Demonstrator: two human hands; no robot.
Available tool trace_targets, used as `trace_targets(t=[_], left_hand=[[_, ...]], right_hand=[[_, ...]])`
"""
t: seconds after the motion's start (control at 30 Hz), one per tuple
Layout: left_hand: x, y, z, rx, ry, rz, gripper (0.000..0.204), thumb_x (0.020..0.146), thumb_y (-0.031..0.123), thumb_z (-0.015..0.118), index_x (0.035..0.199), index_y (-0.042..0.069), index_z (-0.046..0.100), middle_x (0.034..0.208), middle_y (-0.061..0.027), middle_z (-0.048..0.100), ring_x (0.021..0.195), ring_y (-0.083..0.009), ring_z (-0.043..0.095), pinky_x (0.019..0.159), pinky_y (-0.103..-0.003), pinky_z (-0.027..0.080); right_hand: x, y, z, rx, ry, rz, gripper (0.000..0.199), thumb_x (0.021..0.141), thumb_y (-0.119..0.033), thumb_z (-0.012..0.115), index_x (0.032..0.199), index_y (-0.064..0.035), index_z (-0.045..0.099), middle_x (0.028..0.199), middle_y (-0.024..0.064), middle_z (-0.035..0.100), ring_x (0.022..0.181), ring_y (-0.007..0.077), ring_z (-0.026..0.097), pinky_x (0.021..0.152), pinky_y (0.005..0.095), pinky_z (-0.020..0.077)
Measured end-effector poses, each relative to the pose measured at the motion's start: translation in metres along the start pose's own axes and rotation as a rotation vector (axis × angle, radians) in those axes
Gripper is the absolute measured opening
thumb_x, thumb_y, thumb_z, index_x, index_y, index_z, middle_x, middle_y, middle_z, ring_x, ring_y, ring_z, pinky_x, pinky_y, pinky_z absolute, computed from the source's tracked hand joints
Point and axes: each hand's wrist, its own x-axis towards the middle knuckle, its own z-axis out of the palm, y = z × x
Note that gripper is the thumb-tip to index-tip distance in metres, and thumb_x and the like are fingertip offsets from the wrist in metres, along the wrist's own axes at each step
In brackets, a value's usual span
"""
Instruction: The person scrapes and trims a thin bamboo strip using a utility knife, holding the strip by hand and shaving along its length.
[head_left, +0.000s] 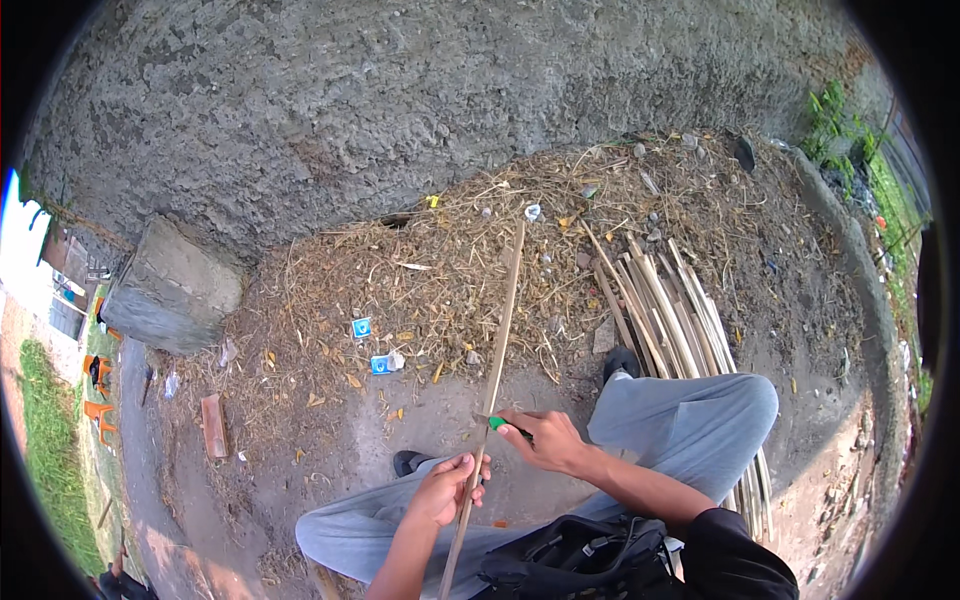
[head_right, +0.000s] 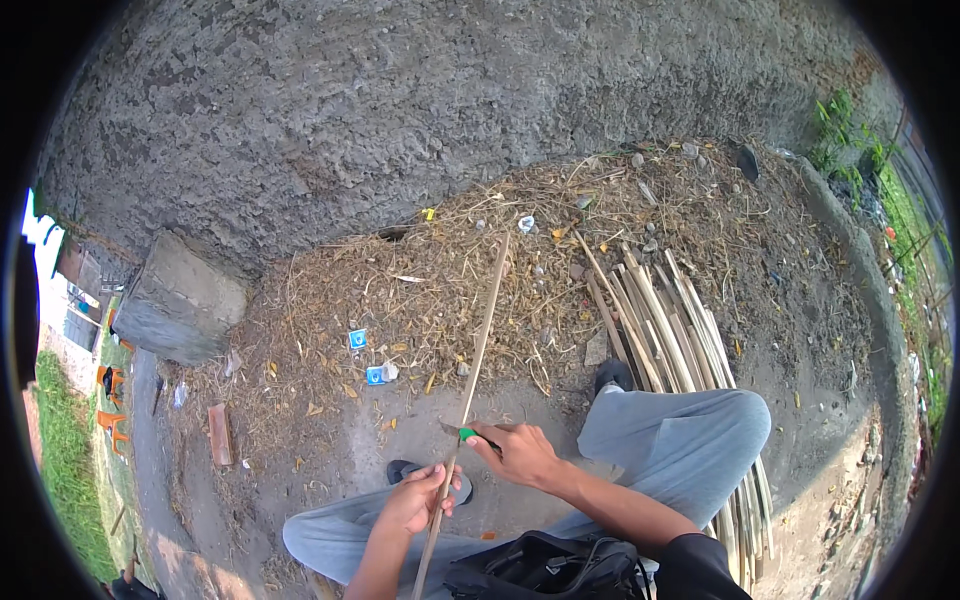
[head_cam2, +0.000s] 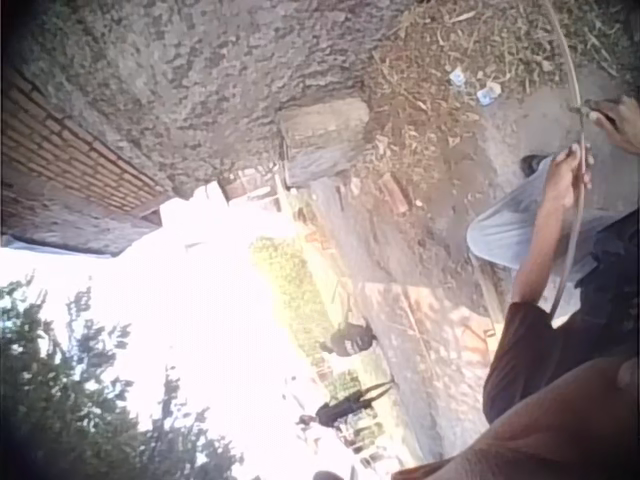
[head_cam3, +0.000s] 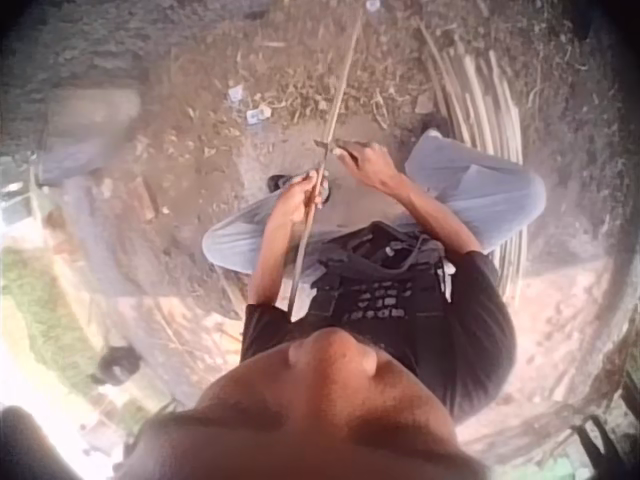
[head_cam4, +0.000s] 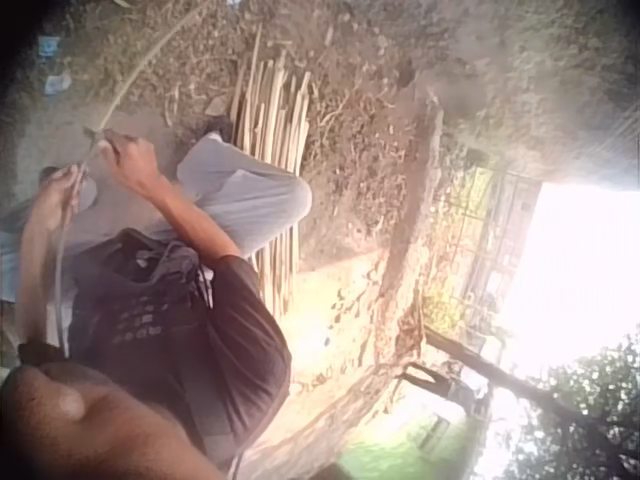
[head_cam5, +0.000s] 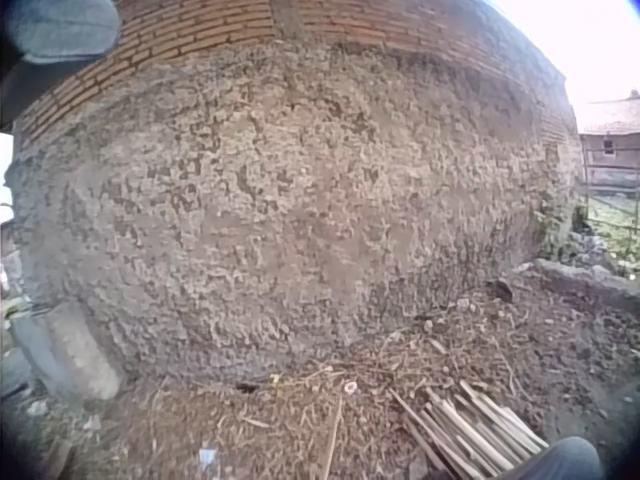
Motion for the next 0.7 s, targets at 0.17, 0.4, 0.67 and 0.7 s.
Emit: trace_targets(t=[0.17,0.4,0.67,0.7], left_hand=[[0.014,-0.002,0.007,-0.100,-0.004,-0.002,0.029,0.104,0.028,0.044,0.109,0.003,0.057,0.075,-0.0036,0.052,0.051,-0.0103,0.044,0.046,-0.025,0.037],[0.015,-0.010,0.019,-0.074,0.088,0.070,0.031,0.106,0.029,0.038,0.095,0.005,0.053,0.059,0.0011,0.038,0.040,-0.0059,0.029,0.035,-0.024,0.023],[0.015,-0.025,0.026,0.027,0.146,0.186,0.033,0.107,0.032,0.034,0.092,0.006,0.049,0.056,0.0021,0.036,0.039,-0.0057,0.029,0.034,-0.023,0.022],[0.015,-0.026,0.027,0.092,0.167,0.223,0.034,0.107,0.032,0.034,0.091,0.006,0.048,0.056,0.0022,0.035,0.039,-0.0056,0.030,0.034,-0.023,0.022]], right_hand=[[0.003,0.009,-0.003,-0.117,-0.025,-0.008,0.028,0.095,-0.033,0.059,0.113,-0.0143,0.068,0.077,0.0131,0.070,0.061,0.0360,0.065,0.055,0.0459,0.0525],[0.001,0.004,-0.001,-0.215,-0.044,-0.092,0.023,0.093,-0.033,0.063,0.107,-0.0152,0.069,0.070,0.0095,0.068,0.052,0.0318,0.063,0.047,0.0417,0.0500],[-0.002,0.006,0.003,-0.328,0.020,-0.175,0.023,0.091,-0.035,0.065,0.106,-0.0172,0.068,0.064,0.0063,0.065,0.047,0.0290,0.061,0.042,0.0405,0.0480],[-0.002,0.006,0.004,-0.351,0.038,-0.191,0.024,0.091,-0.036,0.065,0.106,-0.0174,0.067,0.062,0.0057,0.063,0.046,0.0285,0.060,0.040,0.0401,0.0472]])
